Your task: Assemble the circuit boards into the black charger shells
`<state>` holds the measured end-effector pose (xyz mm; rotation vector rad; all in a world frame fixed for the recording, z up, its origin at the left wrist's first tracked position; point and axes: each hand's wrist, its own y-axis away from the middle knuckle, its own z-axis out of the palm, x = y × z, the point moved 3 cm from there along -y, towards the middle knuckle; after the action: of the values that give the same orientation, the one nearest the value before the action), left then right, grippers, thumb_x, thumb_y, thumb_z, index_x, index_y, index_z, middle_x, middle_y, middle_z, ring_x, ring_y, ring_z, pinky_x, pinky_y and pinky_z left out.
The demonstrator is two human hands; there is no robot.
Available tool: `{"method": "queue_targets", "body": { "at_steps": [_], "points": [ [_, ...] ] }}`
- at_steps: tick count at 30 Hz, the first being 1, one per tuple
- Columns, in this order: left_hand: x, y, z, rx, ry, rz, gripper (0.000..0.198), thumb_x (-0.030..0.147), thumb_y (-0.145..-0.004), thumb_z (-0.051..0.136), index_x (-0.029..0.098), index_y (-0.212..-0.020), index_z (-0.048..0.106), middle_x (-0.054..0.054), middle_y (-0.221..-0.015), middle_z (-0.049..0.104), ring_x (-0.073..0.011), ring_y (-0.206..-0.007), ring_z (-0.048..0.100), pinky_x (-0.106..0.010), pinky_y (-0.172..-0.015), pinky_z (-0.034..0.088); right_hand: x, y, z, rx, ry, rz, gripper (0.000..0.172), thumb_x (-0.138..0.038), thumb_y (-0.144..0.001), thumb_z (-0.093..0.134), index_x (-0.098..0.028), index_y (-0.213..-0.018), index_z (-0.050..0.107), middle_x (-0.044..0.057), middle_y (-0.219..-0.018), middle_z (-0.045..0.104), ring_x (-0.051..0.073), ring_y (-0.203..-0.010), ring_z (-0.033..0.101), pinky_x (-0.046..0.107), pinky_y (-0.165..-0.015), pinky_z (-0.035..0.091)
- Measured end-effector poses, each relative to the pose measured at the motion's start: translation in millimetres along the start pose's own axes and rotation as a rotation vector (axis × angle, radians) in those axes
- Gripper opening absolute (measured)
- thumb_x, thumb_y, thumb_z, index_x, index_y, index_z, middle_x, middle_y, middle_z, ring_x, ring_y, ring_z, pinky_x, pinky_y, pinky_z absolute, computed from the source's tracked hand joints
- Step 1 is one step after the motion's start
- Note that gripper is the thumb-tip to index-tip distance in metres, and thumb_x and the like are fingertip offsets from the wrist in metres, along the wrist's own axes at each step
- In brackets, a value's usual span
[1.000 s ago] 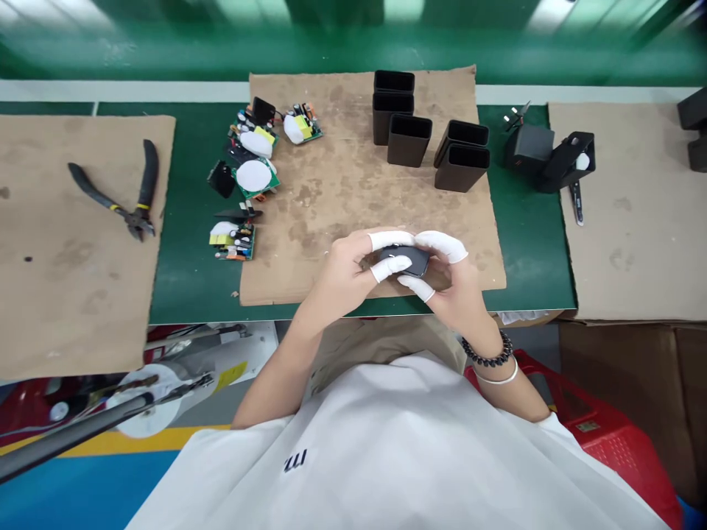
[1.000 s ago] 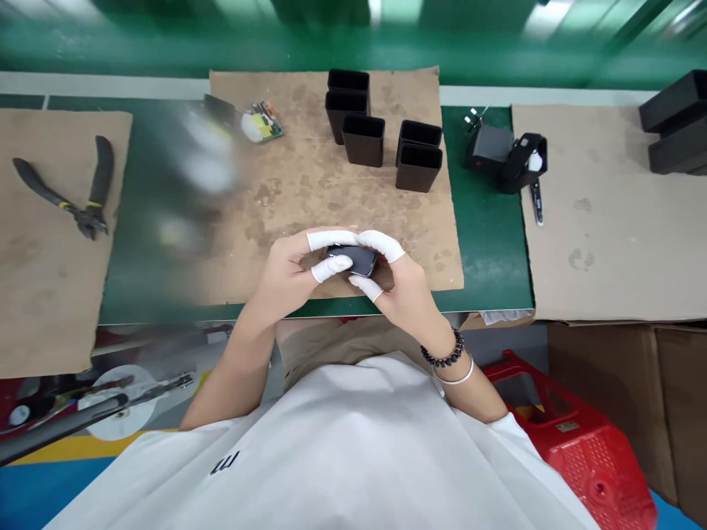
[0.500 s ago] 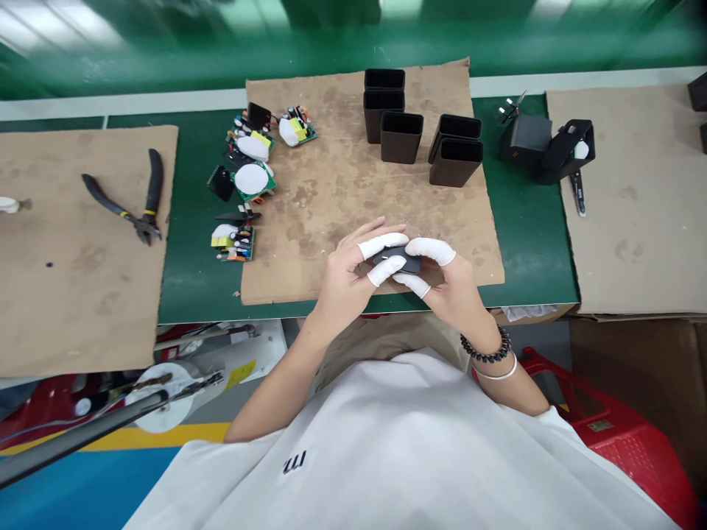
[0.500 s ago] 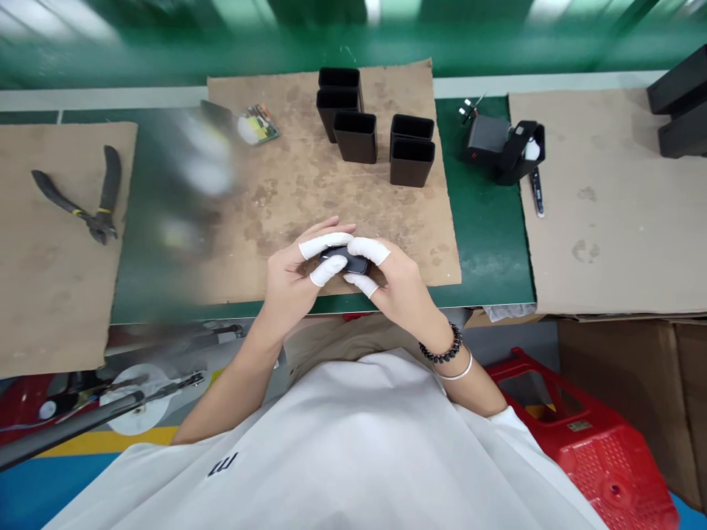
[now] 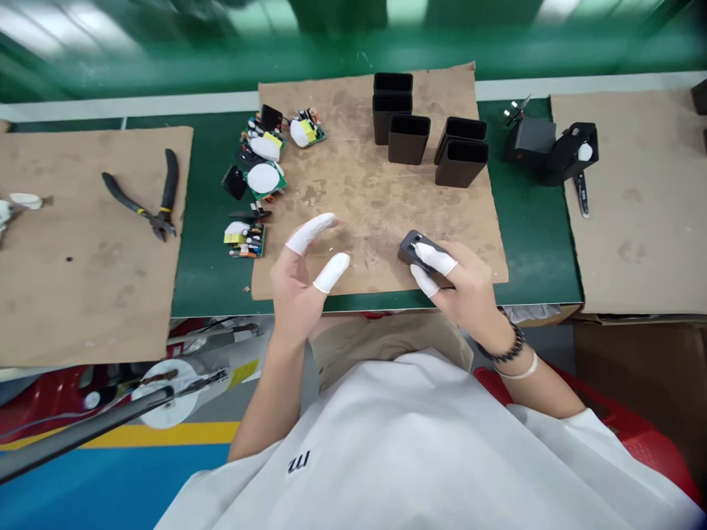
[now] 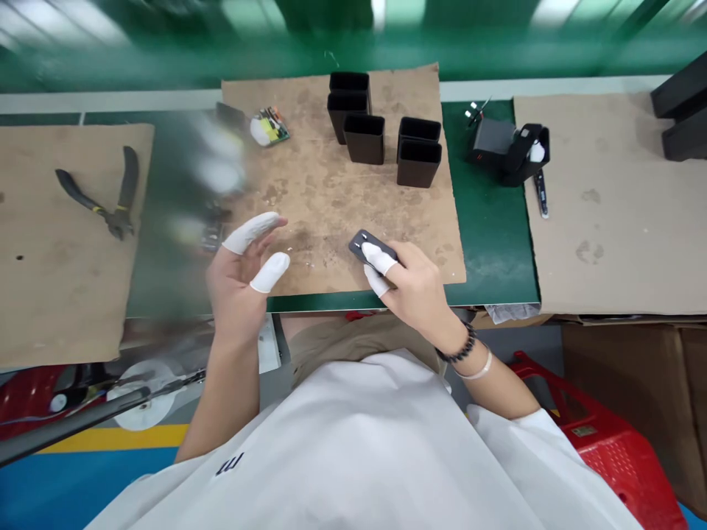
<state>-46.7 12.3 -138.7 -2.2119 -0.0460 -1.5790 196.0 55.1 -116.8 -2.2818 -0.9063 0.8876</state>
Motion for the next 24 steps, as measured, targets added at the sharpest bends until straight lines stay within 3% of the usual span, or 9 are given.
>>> {"method": "queue_targets", "body": {
  "at_steps": [4, 8, 10, 13, 15, 18, 21, 24],
  "points": [
    [5.4, -1.0, -4.3, 0.026, -0.059, 0.016, 0.041, 0.038, -0.090, 0.077, 0.032, -0.130, 0.070, -0.003, -0.133, 0.073, -0.0269, -0.130, 0.068, -0.050, -0.122, 0.050, -0.9, 5.2, 1.8, 0.022, 0.032, -0.007, 0.025, -0.019, -0.093, 0.071, -0.024, -0.118, 0.071, 0.007, -0.097, 0.080, 0.022, -0.081, 0.074, 0.035, -0.069, 0.061],
    [14.9, 0.5, 7.6, -0.052, -0.041, 0.026, 0.040, 0.034, -0.089, 0.078, 0.028, -0.128, 0.072, -0.006, -0.134, 0.072, -0.0267, -0.131, 0.066, -0.047, -0.121, 0.050, 3.2, 10.0, 7.8, -0.024, 0.012, 0.065, 0.018, -0.023, -0.096, 0.066, -0.026, -0.112, 0.073, 0.008, -0.095, 0.080, 0.024, -0.079, 0.072, 0.038, -0.067, 0.058],
    [19.0, 5.1, 21.0, -0.162, -0.031, 0.006, 0.053, 0.033, -0.085, 0.081, 0.025, -0.136, 0.067, -0.010, -0.141, 0.068, -0.0290, -0.136, 0.063, -0.048, -0.122, 0.048, 5.8, 11.9, 12.2, -0.082, -0.104, 0.182, 0.015, -0.028, -0.094, 0.068, -0.026, -0.107, 0.074, 0.007, -0.091, 0.079, 0.026, -0.081, 0.072, 0.041, -0.072, 0.061],
    [25.1, 13.7, 45.8, -0.306, -0.018, 0.011, 0.080, 0.036, -0.078, 0.088, 0.025, -0.150, 0.053, -0.014, -0.153, 0.060, -0.0324, -0.144, 0.057, -0.049, -0.123, 0.045, 5.6, 14.0, 16.0, -0.009, -0.507, 0.490, 0.024, -0.038, -0.088, 0.077, -0.026, -0.107, 0.070, 0.006, -0.102, 0.078, 0.026, -0.098, 0.076, 0.042, -0.086, 0.064],
    [30.8, 15.8, 58.3, -0.257, -0.014, 0.069, 0.080, 0.036, -0.078, 0.088, 0.024, -0.149, 0.052, -0.013, -0.149, 0.062, -0.0312, -0.139, 0.060, -0.046, -0.119, 0.048, 0.9, 16.0, 22.2, 0.020, -0.871, 0.752, 0.037, -0.044, -0.083, 0.080, -0.028, -0.112, 0.064, 0.004, -0.111, 0.077, 0.024, -0.099, 0.077, 0.038, -0.082, 0.066],
    [41.2, 12.1, 66.2, -0.057, -0.052, 0.163, 0.063, 0.037, -0.075, 0.089, 0.021, -0.131, 0.064, -0.010, -0.128, 0.069, -0.0268, -0.120, 0.068, -0.040, -0.105, 0.056, -13.0, 17.6, 35.0, -0.123, -1.335, 1.065, 0.036, -0.053, -0.087, 0.072, -0.028, -0.111, 0.063, 0.002, -0.107, 0.079, 0.020, -0.090, 0.078, 0.033, -0.075, 0.068],
    [48.6, 5.3, 66.6, 0.030, -0.075, 0.165, 0.058, 0.042, -0.068, 0.093, 0.019, -0.116, 0.069, -0.007, -0.113, 0.067, -0.0234, -0.105, 0.068, -0.037, -0.093, 0.058, -23.0, 15.7, 39.8, -0.249, -1.576, 1.175, 0.032, -0.055, -0.095, 0.060, -0.027, -0.108, 0.069, 0.002, -0.097, 0.081, 0.018, -0.090, 0.079, 0.029, -0.080, 0.067],
    [50.8, 0.9, 63.5, 0.032, -0.048, 0.108, 0.058, 0.046, -0.066, 0.093, 0.019, -0.112, 0.070, -0.005, -0.105, 0.065, -0.0209, -0.097, 0.066, -0.034, -0.084, 0.057, -25.5, 13.7, 38.4, -0.278, -1.639, 1.181, 0.033, -0.054, -0.098, 0.057, -0.028, -0.110, 0.072, 0.000, -0.093, 0.081, 0.016, -0.088, 0.080, 0.027, -0.078, 0.067]
  ]
}}
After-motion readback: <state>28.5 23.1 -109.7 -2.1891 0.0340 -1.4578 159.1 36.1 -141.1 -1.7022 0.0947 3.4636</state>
